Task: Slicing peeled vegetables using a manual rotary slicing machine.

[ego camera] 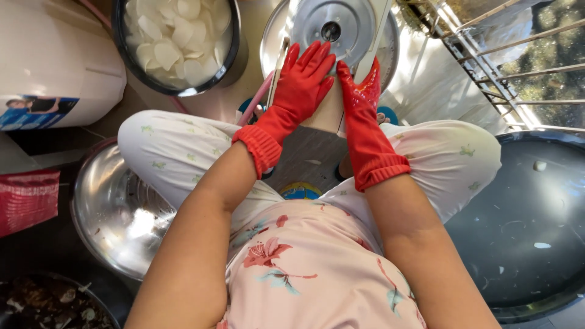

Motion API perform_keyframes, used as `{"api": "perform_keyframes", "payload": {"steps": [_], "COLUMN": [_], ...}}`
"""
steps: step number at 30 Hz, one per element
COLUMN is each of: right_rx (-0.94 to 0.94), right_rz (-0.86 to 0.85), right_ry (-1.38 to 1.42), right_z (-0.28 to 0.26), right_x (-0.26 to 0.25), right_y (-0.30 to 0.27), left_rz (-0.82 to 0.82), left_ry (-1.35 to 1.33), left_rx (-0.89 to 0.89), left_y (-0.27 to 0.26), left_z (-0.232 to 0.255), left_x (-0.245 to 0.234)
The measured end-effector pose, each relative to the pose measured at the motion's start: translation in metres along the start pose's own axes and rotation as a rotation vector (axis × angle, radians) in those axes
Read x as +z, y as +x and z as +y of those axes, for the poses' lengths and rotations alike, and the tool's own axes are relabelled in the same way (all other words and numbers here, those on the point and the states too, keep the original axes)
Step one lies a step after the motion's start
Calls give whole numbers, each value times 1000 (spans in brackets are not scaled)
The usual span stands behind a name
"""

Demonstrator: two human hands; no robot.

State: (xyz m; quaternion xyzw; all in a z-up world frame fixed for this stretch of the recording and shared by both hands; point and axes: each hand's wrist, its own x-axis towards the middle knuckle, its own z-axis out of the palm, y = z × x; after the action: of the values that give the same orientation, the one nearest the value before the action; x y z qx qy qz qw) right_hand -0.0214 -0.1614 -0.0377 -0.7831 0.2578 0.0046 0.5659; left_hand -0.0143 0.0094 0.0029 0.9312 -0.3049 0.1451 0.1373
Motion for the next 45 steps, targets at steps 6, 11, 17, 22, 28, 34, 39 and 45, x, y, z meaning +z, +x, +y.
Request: {"api": "perform_keyframes", "payload": {"steps": [6, 11, 17, 22, 28, 34, 39, 45], "right_rx": [1, -60, -48, -43, -37, -69, 11, 85], "right_rz": [-22, 0, 0, -19, -7, 5, -20, -19], "right_ry": [-17, 13, 16, -5, 32, 15, -19, -57], "right_z": [-1, 0, -4, -3, -8, -7, -2, 5], "right_x": [-1, 1, 2, 0, 1, -2, -2, 1], "right_y": [0, 2, 0, -1, -2, -1, 1, 6], "left_rz": [154, -13, 54, 88, -97, 101, 447, -100], "left_ry": [28, 62, 16, 34, -7, 205, -633, 4], "left_rx": [-305, -205, -144, -281, -199, -373, -462, 60], "left_y": [75, 22, 50, 51, 7, 37, 47, 72], "left_z": [-30, -3, -16, -20, -3, -22, -35, -36], "left_x": [51, 16, 26, 41, 25, 75, 32, 4]}}
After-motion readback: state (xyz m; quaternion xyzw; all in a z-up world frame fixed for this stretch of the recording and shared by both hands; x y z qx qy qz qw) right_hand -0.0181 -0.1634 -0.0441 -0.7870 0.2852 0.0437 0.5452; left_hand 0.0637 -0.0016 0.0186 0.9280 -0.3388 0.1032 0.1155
